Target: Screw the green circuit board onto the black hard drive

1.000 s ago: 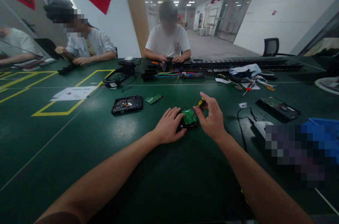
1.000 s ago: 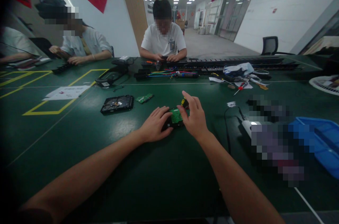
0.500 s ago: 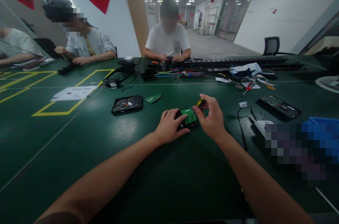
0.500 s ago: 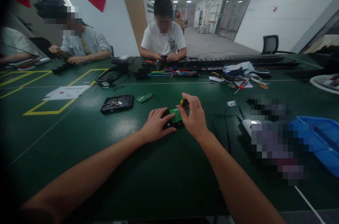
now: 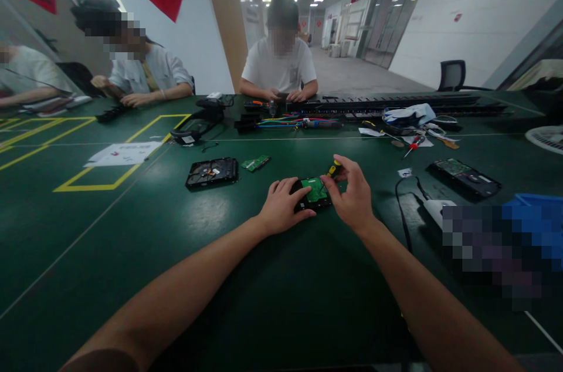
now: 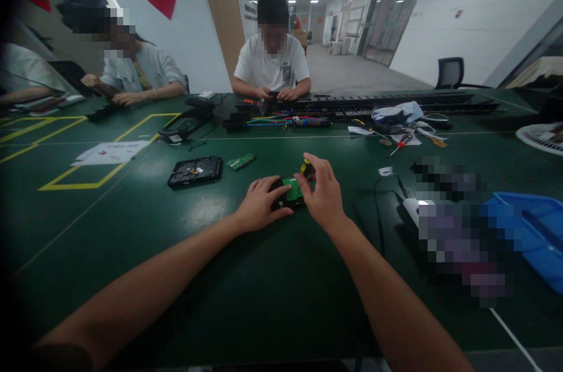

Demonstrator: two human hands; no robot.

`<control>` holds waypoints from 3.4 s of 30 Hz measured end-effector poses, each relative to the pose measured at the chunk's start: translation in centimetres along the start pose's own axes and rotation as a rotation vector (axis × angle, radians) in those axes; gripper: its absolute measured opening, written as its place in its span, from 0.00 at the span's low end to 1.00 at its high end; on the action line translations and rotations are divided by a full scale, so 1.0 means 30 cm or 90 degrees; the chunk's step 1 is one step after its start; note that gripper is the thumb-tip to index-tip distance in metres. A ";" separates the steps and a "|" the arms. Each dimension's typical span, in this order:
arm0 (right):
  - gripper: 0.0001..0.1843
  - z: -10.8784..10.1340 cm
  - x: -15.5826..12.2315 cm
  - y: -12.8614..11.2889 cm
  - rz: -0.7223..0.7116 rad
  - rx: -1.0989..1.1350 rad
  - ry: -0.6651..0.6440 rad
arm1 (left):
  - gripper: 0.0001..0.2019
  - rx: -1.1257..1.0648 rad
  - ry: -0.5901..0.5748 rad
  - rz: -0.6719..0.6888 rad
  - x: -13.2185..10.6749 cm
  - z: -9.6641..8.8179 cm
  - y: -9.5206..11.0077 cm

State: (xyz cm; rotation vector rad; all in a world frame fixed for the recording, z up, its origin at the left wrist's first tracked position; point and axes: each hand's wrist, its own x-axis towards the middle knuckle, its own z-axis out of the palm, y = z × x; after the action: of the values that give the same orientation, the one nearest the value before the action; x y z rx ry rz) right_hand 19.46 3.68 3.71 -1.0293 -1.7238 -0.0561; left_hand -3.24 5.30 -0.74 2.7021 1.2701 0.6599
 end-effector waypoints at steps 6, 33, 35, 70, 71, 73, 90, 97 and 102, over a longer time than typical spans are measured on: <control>0.30 0.010 -0.001 0.004 -0.012 0.004 0.010 | 0.37 0.001 0.002 0.001 -0.003 0.012 0.006; 0.33 0.000 0.000 0.002 -0.042 -0.070 0.003 | 0.27 0.003 -0.030 0.054 -0.002 -0.005 0.009; 0.33 0.002 -0.001 0.002 -0.038 -0.069 -0.013 | 0.27 0.005 -0.030 0.054 -0.002 -0.005 0.008; 0.32 0.008 -0.014 -0.002 -0.024 -0.058 -0.001 | 0.27 0.000 -0.032 0.058 -0.001 -0.008 0.008; 0.32 0.008 -0.014 0.001 -0.027 -0.061 0.003 | 0.27 0.001 -0.032 0.059 0.000 -0.008 0.008; 0.31 0.007 -0.013 0.002 -0.025 -0.063 0.007 | 0.27 0.001 -0.033 0.058 0.000 -0.010 0.009; 0.30 0.006 -0.019 -0.024 -0.007 0.003 -0.059 | 0.27 0.003 -0.031 0.056 0.000 -0.008 0.010; 0.30 0.002 -0.010 -0.006 -0.036 -0.092 0.017 | 0.28 0.000 -0.035 0.057 0.000 -0.010 0.009; 0.31 -0.002 -0.007 0.005 -0.018 -0.089 0.023 | 0.27 -0.001 -0.032 0.057 0.000 -0.012 0.010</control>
State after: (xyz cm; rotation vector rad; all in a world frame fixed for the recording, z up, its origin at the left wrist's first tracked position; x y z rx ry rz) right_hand 19.61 3.60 3.50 -1.0990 -1.7212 -0.2152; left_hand -3.18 5.05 -0.32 2.7692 1.1424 0.5987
